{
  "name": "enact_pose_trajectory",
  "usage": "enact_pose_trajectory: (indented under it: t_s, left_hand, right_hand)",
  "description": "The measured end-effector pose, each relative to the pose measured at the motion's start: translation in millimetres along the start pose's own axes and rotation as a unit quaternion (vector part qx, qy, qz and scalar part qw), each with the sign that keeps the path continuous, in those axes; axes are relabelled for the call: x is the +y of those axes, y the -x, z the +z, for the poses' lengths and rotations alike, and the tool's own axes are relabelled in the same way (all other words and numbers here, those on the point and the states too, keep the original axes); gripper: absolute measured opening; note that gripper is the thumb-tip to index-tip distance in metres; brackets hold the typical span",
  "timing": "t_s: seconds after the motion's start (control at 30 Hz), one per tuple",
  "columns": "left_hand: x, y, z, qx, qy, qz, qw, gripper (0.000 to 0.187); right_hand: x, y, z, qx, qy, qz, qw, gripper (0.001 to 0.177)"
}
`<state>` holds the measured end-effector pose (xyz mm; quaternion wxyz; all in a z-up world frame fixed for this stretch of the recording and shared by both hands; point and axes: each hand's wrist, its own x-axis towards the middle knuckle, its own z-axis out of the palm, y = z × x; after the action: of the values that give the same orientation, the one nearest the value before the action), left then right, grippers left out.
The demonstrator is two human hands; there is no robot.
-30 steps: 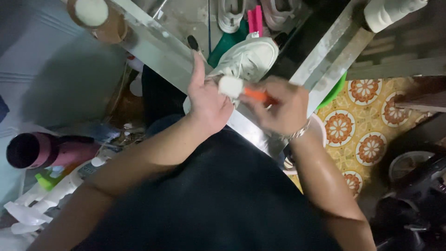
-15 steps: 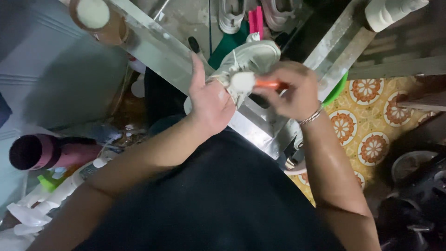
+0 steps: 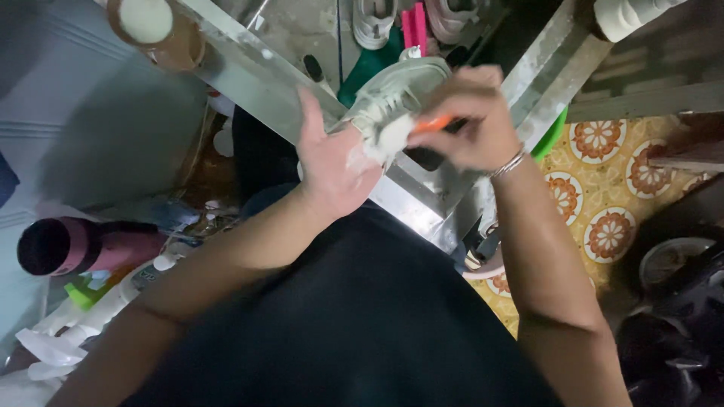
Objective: Cleaning and scrubbing white sneakers in a sink with water and detergent.
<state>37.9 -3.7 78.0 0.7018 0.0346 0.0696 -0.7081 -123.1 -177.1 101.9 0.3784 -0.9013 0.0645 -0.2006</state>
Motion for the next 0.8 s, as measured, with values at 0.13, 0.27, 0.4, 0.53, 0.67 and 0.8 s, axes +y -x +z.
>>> enact_pose_trajectory:
  t_s: [0.13, 0.27, 0.4, 0.53, 0.67, 0.8]
  left_hand:
    - [-1.5, 1.1, -19.0, 0.009, 0.005, 0.005, 1.000, 0.116]
    - [1.2, 4.6, -7.7, 0.023, -0.007, -0.007, 1.000, 0.116]
    - [1.2, 2.6, -48.2, -0.091, 0.043, -0.024, 0.995, 0.119]
    - [0.4, 7.3, -12.8, -0.093, 0.035, -0.017, 0.995, 0.116]
    - [5.3, 0.2, -17.2, -0.044, 0.034, -0.026, 0.998, 0.115]
    - [-1.8, 3.7, -24.3, -0.124, 0.059, -0.032, 0.990, 0.113]
  right_hand:
    - [-21.8, -6.1, 10.3, 0.009, 0.019, 0.004, 1.000, 0.022]
    - [-5.5, 1.1, 4.9, -0.008, 0.002, -0.007, 1.000, 0.019]
    - [-23.9, -12.4, 9.0, 0.002, 0.030, 0.022, 0.999, 0.021]
    - [-15.5, -7.1, 12.8, -0.013, 0.011, -0.040, 0.999, 0.021]
    - [-7.3, -11.1, 3.8, 0.007, 0.036, 0.013, 0.999, 0.028]
    - [-20.7, -7.0, 14.4, 0.002, 0.040, -0.016, 0.999, 0.022]
